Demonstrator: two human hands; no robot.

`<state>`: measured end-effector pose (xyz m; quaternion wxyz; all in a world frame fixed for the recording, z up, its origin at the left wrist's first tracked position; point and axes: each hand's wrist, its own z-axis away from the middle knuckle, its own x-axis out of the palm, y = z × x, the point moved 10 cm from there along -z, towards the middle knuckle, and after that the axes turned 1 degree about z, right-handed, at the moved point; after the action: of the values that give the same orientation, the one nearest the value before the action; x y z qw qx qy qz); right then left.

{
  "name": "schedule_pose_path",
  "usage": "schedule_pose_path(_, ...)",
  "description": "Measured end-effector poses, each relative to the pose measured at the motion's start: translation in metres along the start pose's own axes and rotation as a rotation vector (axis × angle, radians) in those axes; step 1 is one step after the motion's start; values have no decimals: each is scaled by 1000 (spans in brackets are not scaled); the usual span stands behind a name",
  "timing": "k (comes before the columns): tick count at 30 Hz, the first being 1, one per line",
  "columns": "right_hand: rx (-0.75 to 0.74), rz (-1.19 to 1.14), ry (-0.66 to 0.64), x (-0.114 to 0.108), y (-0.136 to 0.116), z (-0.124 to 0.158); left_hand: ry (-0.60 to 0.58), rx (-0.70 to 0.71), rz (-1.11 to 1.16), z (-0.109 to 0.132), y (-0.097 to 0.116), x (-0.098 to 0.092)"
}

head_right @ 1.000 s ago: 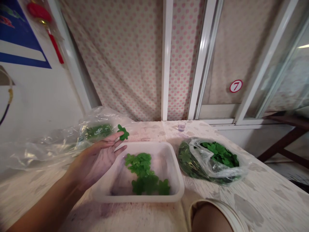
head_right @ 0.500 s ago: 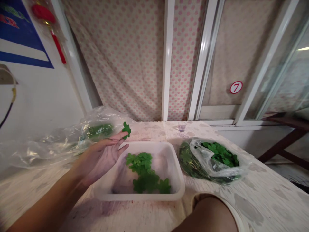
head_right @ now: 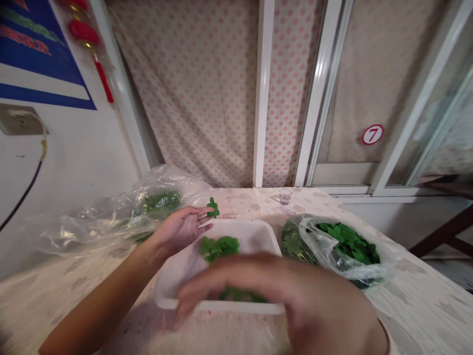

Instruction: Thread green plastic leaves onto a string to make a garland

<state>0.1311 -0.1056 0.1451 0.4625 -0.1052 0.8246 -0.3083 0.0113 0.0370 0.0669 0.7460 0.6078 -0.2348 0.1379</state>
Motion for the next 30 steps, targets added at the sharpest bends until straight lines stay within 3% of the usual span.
schedule_pose_path(2, -76, 147, 59, -26, 11, -22, -63, -96, -52, -16, -11, -5)
schedule_pose_path(6, 43, 359, 344, -58, 104, -61, -119, -162, -55, -49, -27, -24)
schedule_pose_path(8, 114, 356, 428, -56, 159, -70, -71, -147, -39, -62, -32, -38)
schedule_pose_path(11, 137, 340, 384, -39, 210, -76, -55, -176, -36, -69, -40, -45)
schedule_pose_path(13, 145, 285, 328, -28, 225, -76, -54, -137, -54, -69, -38, -45)
schedule_pose_path(17, 182, 124, 299, -23, 232, -71, -66, -186, -97, -66, -43, -41)
schedule_pose_path(30, 320, 5, 248, -17, 260, -70, 52, -118, -229, -77, -46, -63)
